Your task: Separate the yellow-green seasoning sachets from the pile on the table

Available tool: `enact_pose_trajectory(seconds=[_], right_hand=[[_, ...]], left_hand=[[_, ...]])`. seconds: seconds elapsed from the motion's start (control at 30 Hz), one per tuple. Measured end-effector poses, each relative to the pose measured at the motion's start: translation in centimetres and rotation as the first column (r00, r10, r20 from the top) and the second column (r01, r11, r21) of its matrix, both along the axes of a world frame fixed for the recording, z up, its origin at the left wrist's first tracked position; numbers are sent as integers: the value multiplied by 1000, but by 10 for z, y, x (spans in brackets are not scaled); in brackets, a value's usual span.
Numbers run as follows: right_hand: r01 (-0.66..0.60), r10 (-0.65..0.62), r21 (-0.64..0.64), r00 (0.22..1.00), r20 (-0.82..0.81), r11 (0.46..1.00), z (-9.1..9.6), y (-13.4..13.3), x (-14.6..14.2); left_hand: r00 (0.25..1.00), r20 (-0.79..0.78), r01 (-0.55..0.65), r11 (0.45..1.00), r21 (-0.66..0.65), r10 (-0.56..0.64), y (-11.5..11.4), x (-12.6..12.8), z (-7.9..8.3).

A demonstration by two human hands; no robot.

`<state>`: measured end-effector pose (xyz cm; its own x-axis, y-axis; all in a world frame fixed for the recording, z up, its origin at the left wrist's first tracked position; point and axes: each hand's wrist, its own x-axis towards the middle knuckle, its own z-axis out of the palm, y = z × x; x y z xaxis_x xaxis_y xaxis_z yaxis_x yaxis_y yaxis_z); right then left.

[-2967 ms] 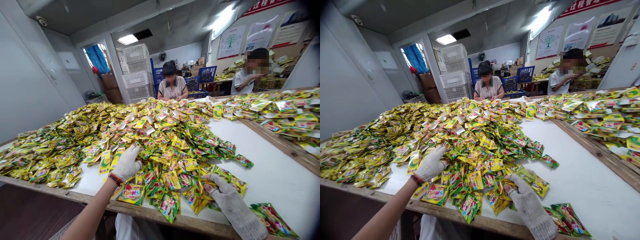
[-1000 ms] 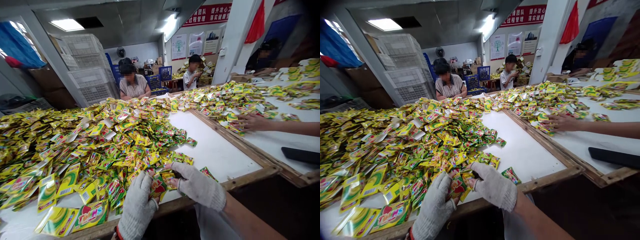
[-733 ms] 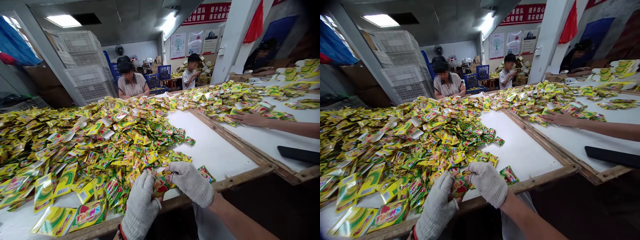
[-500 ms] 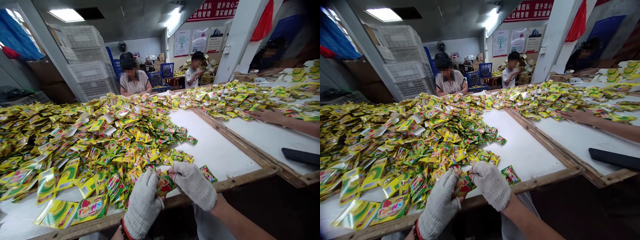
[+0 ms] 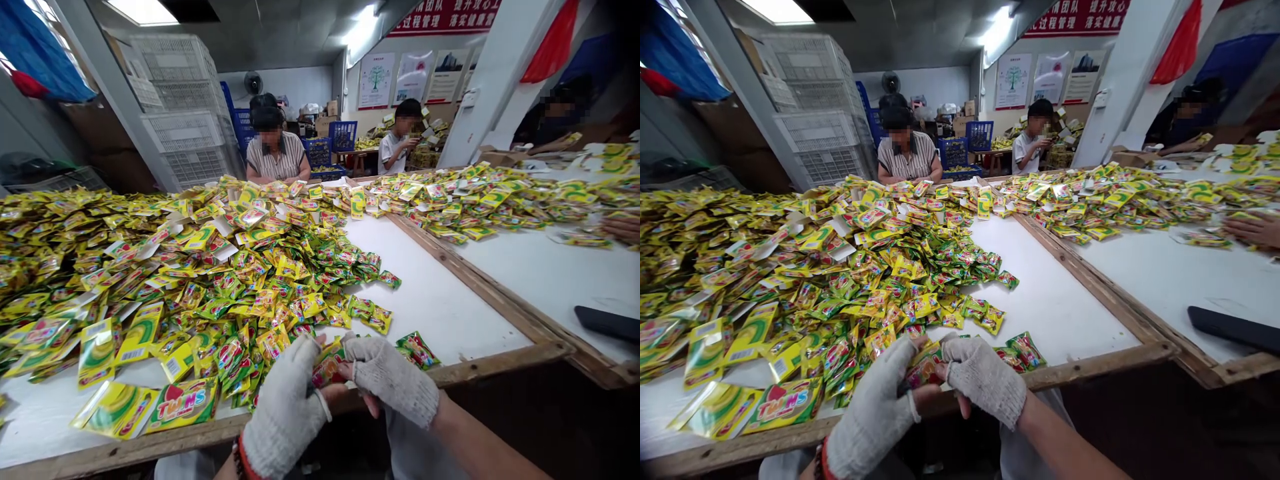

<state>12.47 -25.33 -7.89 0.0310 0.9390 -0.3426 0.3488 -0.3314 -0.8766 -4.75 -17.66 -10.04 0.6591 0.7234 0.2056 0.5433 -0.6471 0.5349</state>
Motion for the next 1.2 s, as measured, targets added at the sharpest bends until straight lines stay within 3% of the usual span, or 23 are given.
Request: enact_pose_trajectory(seconds=[0.1,0.2,0.27,0.33,0.37,0.43,0.47,0.5,0.53,0.57,0.6,0.67,0.7,0.77,0.83,0.93,1.03,1.13,1.2], right_hand=[[61,-88,159,982,167,985,-3,4,0],[36,-175,389,928,328,920,-3,6,8],[69,-187,382,942,280,921,-1,6,24],[305,-336,367,942,23,879,4,5,51],[467,-451,372,882,-135,802,7,5,67],[764,-612,359,645,-458,537,14,5,98],[853,-625,325,521,-582,408,17,6,110],[900,-617,295,435,-656,321,18,8,119],[912,-614,279,409,-675,301,18,11,124],[901,-623,279,432,-652,333,16,16,125],[854,-647,305,519,-559,423,12,22,123],[629,-633,386,762,-135,674,-1,37,111],[501,-577,400,811,93,768,-9,44,105],[311,-465,392,788,404,866,-23,57,96],[242,-416,377,760,499,894,-32,64,93],[243,-406,354,750,522,903,-33,59,94],[309,-450,364,792,413,879,-22,45,85],[379,-411,292,910,55,878,-10,34,60],[398,-369,283,917,-152,872,-6,33,40]], left_hand=[[1000,27,8,950,-313,1,6,-2,13],[998,44,63,894,-444,-48,12,4,25],[993,80,110,870,-481,-81,20,12,35],[995,77,88,898,-432,-60,33,20,44],[999,40,37,932,-362,-24,41,24,48],[989,-114,-114,982,-150,98,58,34,52],[966,-207,-169,985,-37,158,66,40,53],[933,-295,-199,978,63,208,73,47,52],[896,-367,-210,967,145,250,78,54,50],[863,-417,-215,954,207,285,81,61,47],[839,-449,-214,945,248,308,83,68,44],[819,-470,-216,935,281,330,84,78,37],[819,-464,-222,933,282,336,84,82,35],[838,-435,-222,934,279,330,82,84,31],[871,-390,-206,943,261,298,80,82,29],[940,-248,-201,969,146,233,74,72,31],[977,57,-189,962,-195,203,66,62,34],[916,328,-5,822,-569,232,52,57,35],[888,410,138,728,-672,210,42,54,33]])
